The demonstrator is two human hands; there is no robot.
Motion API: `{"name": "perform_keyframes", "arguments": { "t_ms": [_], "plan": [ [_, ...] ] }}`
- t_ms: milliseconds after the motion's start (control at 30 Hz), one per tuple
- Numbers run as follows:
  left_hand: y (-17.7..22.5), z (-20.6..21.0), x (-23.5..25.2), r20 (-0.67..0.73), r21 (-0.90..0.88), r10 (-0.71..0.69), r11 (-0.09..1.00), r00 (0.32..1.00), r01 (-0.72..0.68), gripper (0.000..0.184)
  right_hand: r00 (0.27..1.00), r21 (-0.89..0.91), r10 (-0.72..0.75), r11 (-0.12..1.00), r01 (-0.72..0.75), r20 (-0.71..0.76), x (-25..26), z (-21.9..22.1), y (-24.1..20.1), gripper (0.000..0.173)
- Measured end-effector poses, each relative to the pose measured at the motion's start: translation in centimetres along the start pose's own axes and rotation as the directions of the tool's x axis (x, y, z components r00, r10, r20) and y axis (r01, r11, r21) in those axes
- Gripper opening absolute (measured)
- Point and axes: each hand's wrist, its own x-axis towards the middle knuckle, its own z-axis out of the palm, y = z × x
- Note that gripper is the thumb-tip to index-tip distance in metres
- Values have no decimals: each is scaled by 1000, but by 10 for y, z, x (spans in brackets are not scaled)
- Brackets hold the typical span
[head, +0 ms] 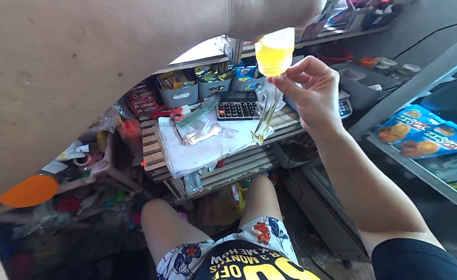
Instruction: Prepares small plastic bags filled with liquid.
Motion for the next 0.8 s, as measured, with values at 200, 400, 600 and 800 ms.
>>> {"name": "perform_keyframes", "arguments": {
  "t_ms": [200, 400, 600, 800],
  "plan": [
    [-2, -13, 4, -24, 135, 121, 984, 992, -117, 12, 998, 8, -58, 998, 58, -17, -3, 2, -2, 12],
    [-96, 111, 59, -562, 96, 435, 879, 704, -466, 17, 999, 74, -15, 997, 18, -47, -16, 11, 0, 10],
    [-5, -13, 10, 109, 315, 294, 896, 949, -314, 24, 990, 170, 71, 984, -50, -120, -27, 25, 3, 9],
    [-9, 3, 16, 124, 292, 334, 888, 934, -356, 24, 991, 106, 49, 994, -35, -128, -33, 34, 10, 8]
  ]
}}
